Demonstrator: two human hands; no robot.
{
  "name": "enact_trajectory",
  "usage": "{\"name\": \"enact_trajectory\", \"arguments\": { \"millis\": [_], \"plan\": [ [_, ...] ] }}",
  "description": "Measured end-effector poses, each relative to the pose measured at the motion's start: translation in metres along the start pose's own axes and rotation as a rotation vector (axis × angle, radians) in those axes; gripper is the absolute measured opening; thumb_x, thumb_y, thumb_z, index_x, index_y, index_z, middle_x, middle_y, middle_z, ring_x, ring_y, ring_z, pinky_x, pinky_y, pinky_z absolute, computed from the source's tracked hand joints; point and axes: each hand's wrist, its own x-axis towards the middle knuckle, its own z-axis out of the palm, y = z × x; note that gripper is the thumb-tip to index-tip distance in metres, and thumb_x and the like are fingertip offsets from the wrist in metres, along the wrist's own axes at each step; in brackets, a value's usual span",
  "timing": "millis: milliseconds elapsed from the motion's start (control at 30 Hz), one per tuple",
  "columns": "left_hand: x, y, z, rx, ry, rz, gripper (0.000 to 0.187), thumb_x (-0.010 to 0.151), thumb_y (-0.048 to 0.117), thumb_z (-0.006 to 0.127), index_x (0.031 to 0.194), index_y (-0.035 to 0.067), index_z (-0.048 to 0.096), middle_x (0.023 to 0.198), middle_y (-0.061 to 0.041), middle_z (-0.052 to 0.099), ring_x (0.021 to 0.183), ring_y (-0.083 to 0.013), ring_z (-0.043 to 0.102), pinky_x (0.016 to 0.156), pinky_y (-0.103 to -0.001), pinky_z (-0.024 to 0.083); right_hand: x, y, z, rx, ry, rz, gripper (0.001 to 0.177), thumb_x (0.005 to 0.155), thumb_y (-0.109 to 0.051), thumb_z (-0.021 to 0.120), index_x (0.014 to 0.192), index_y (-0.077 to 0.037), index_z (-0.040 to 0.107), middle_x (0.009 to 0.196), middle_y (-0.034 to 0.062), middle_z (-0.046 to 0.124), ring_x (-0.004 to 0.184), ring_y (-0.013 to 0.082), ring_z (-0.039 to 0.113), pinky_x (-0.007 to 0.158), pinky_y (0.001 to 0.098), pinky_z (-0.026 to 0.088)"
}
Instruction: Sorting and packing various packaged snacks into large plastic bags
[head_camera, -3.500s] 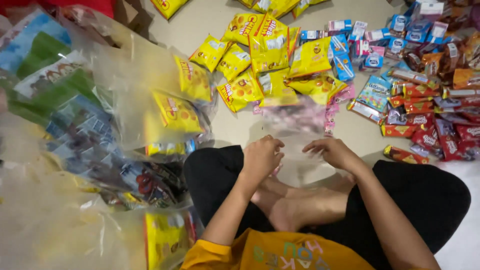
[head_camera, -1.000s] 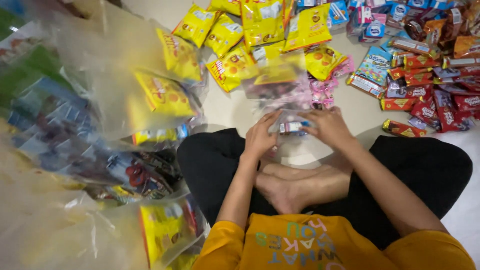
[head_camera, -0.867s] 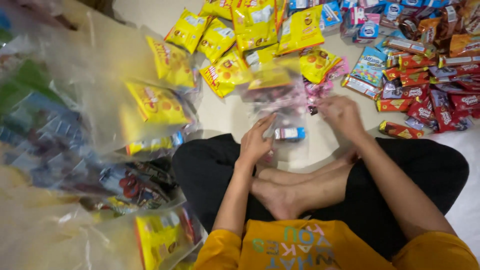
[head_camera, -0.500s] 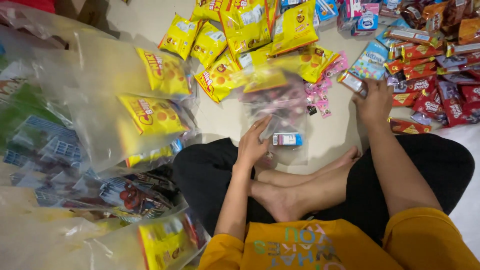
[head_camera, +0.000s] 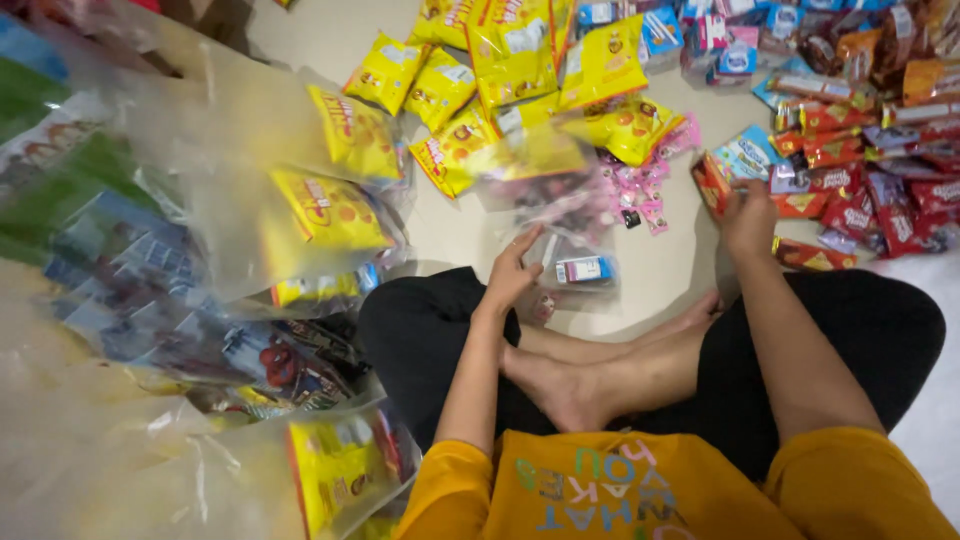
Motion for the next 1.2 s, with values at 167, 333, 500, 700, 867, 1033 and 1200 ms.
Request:
{"name": "enact_trajectory", "arguments": {
  "millis": [167, 333, 500, 700, 867, 1033, 1200],
  "plan": [
    [-0.008, 0.002, 0.000, -0.122, 0.038, -0.132, 0.074, 0.077, 0.014, 0.065, 0.149, 0.031, 0.057, 0.150, -0.004, 0.058, 0.095, -0.0229, 0.073, 0.087, -0.033, 0.059, -0.016, -0.028, -0.006, 0.661, -0.030, 0.321, 0.016, 0.115, -0.019, 0.048, 0.124, -0.010, 0.058, 0.085, -0.0016, 0.061, 0.070, 0.0068, 0.060, 0.064, 0.0187, 0.055],
    [0.003, -0.013, 0.004, -0.244, 0.029, -0.218, 0.071, 0.078, 0.010, 0.063, 0.147, 0.028, 0.058, 0.153, -0.009, 0.054, 0.069, -0.0279, 0.075, 0.058, -0.032, 0.062, -0.061, -0.143, -0.065, 1.115, -0.389, 0.429, 0.040, 0.099, -0.026, 0.078, 0.131, -0.013, 0.057, 0.101, 0.0014, 0.071, 0.074, 0.0089, 0.072, 0.049, 0.0151, 0.055],
    [0.004, -0.013, 0.005, -0.314, 0.030, -0.243, 0.072, 0.079, 0.006, 0.062, 0.148, 0.024, 0.057, 0.154, -0.012, 0.053, 0.065, -0.0288, 0.075, 0.052, -0.031, 0.062, -0.084, -0.241, -0.086, 1.055, -0.444, 0.323, 0.043, 0.093, -0.021, 0.078, 0.131, -0.014, 0.059, 0.111, -0.0047, 0.073, 0.090, 0.0053, 0.071, 0.077, 0.0203, 0.056],
    [0.004, -0.012, 0.005, -0.336, 0.032, -0.227, 0.071, 0.079, 0.007, 0.062, 0.148, 0.022, 0.057, 0.153, -0.013, 0.054, 0.067, -0.0302, 0.076, 0.054, -0.033, 0.063, -0.091, -0.275, -0.063, 1.023, -0.497, 0.135, 0.029, 0.087, -0.013, 0.082, 0.112, -0.015, 0.068, 0.094, -0.0057, 0.071, 0.077, 0.0029, 0.064, 0.065, 0.0141, 0.044],
    [0.005, -0.011, 0.008, -0.357, 0.029, -0.218, 0.071, 0.078, 0.006, 0.062, 0.147, 0.021, 0.058, 0.152, -0.015, 0.054, 0.067, -0.0305, 0.075, 0.055, -0.033, 0.063, -0.107, -0.249, -0.004, 0.705, -0.457, -0.160, 0.036, 0.075, -0.007, 0.091, 0.106, -0.007, 0.074, 0.091, 0.0064, 0.072, 0.090, 0.0162, 0.062, 0.089, 0.0311, 0.042],
    [-0.001, 0.009, 0.000, -0.365, 0.041, -0.184, 0.071, 0.078, 0.005, 0.060, 0.147, 0.024, 0.059, 0.149, -0.018, 0.057, 0.065, -0.0309, 0.074, 0.054, -0.033, 0.063, -0.124, -0.230, 0.019, -0.121, -0.241, -0.432, 0.025, 0.077, -0.031, 0.088, 0.096, -0.039, 0.074, 0.085, -0.0161, 0.070, 0.115, 0.0182, 0.055, 0.113, 0.0584, 0.017],
    [-0.006, 0.021, -0.009, -0.233, 0.107, 0.008, 0.071, 0.078, 0.004, 0.061, 0.146, 0.027, 0.061, 0.143, -0.014, 0.063, 0.118, -0.0395, 0.066, 0.093, -0.045, 0.057, -0.121, -0.227, 0.011, -0.453, -0.103, -0.614, 0.009, 0.092, -0.029, 0.074, 0.091, -0.038, 0.075, 0.082, -0.0118, 0.070, 0.116, 0.0192, 0.056, 0.114, 0.0579, 0.021]
  ]
}}
